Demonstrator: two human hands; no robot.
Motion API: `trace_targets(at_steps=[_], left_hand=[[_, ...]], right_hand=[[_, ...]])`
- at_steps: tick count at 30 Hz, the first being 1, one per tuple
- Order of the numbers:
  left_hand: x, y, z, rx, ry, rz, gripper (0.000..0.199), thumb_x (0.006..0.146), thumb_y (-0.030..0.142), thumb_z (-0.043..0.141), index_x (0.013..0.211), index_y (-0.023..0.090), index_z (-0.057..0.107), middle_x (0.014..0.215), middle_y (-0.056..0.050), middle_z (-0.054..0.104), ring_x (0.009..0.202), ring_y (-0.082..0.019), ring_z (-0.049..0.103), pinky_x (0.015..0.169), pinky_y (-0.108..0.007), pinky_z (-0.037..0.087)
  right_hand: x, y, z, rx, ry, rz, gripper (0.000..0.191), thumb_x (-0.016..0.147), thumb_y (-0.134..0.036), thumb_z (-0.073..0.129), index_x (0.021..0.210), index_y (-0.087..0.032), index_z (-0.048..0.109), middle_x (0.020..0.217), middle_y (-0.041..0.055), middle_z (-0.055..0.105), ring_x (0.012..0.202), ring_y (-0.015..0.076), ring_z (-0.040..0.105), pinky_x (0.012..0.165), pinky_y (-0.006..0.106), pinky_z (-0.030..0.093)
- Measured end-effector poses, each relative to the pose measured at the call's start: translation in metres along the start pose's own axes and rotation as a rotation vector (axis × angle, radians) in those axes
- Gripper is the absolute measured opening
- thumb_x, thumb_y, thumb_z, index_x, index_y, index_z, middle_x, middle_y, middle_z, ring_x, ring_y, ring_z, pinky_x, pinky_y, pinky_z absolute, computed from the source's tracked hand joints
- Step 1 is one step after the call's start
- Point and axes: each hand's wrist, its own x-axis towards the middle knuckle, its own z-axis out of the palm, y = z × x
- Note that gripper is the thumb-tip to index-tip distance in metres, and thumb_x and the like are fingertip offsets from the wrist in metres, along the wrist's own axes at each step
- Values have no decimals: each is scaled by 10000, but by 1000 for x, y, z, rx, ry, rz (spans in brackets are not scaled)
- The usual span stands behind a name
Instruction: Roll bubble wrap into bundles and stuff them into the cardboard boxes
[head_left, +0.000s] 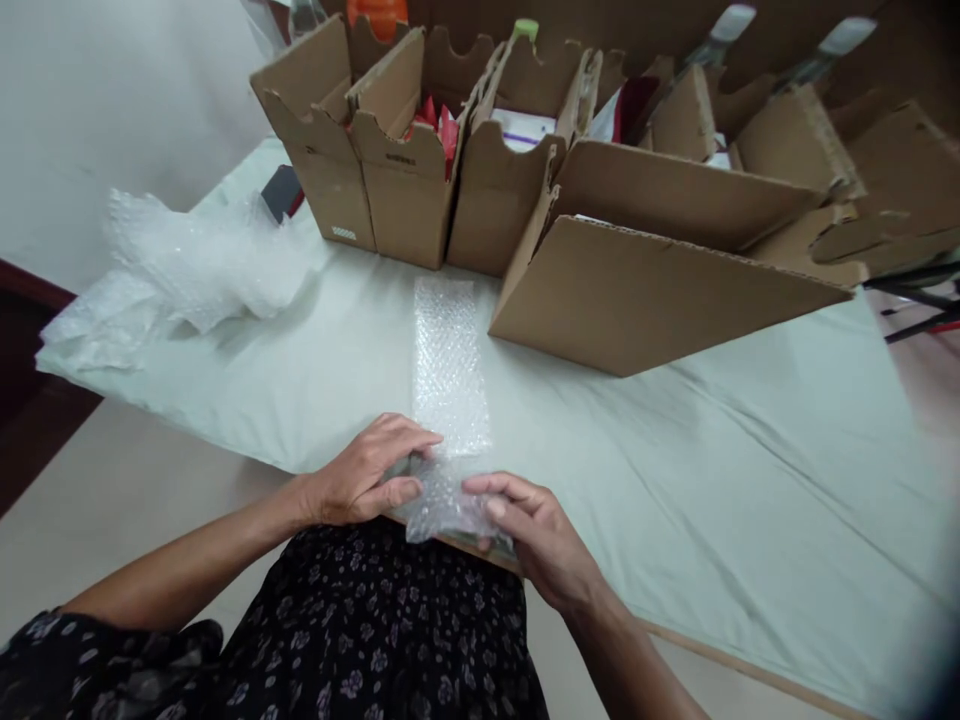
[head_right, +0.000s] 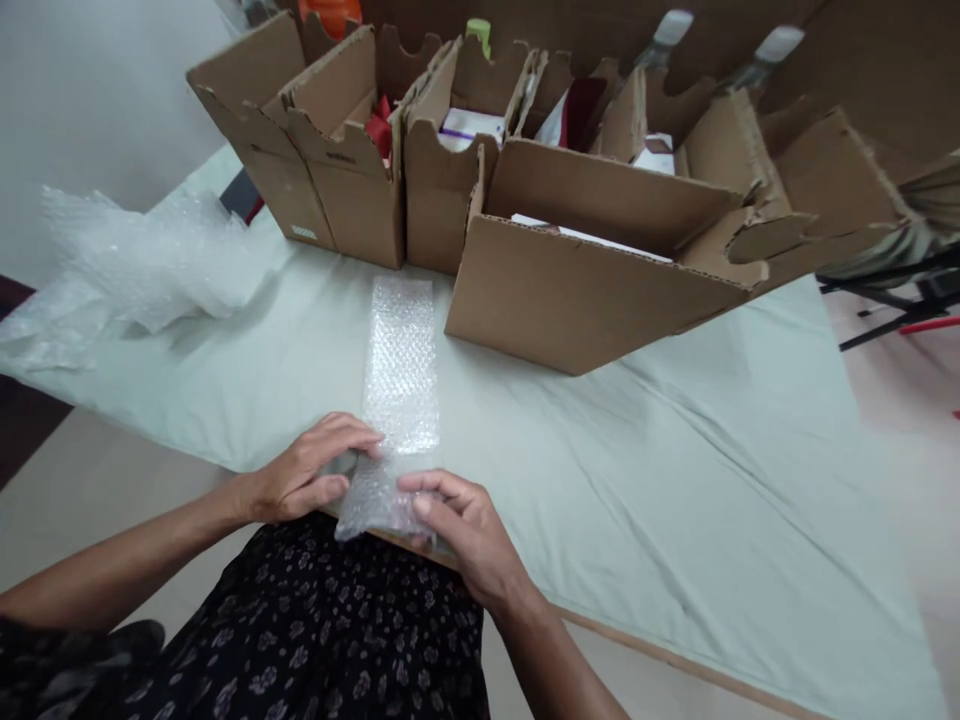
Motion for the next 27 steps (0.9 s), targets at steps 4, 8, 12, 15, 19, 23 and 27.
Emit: trace_targets(at_steps=[4,8,12,15,19,23,27], left_hand=[[-5,-1,-2,-146,24,-183,817,978,678,499,1626,219,307,1306,-158,672,1197,-313,638,1022,-509,517],[-4,1,18,-32,225,-365,755,997,390,590,1638,188,247,979,-53,711,971,-220,681,975,-422,533],[4,5,38,158,430,-327,621,983,216,550,1580,204,379,881,-13,679,881,-193,642,906,-385,516],[8,7,41,360,407,-301,361,972,195,563,1321,215,653,910,-40,710,912,-227,619,876,-413,471],[9,6,35,478,334,-329,232,952,190,598,1135,199,739,917,-57,735,916,-255,602,847,-425,433],[11,-1,28,484,251,-306,226,951,188,590,1115,208,744,913,-49,748,903,-257,600,853,-431,426],[13,-7,23,520,194,-263,236,961,188,581,1136,205,737,886,-51,740,882,-258,591,864,-444,433]], right_hand=[[17,-2,12,234,-13,-130,461,893,-579,705,1240,-277,736,1280,116,742,1049,241,741,662,271,563],[35,-2,21,289,-6,-157,446,891,-546,725,1253,-287,695,1434,119,661,1235,290,674,739,315,589],[45,-3,25,267,78,-109,573,878,-487,767,1379,-279,582,1405,141,672,1218,296,686,751,327,583],[43,-4,27,187,135,-83,856,898,-430,759,1606,-292,297,1373,155,683,1149,286,724,738,334,587],[32,1,22,-189,179,-245,842,976,-394,658,1662,-333,174,1398,136,660,1070,242,744,808,378,605],[26,7,6,-1035,229,-687,447,994,-221,574,1434,-300,597,1317,105,713,1158,269,688,965,475,565],[36,10,-5,-1648,206,-876,369,956,-103,556,1289,-175,698,1421,166,665,1346,338,578,992,501,521]])
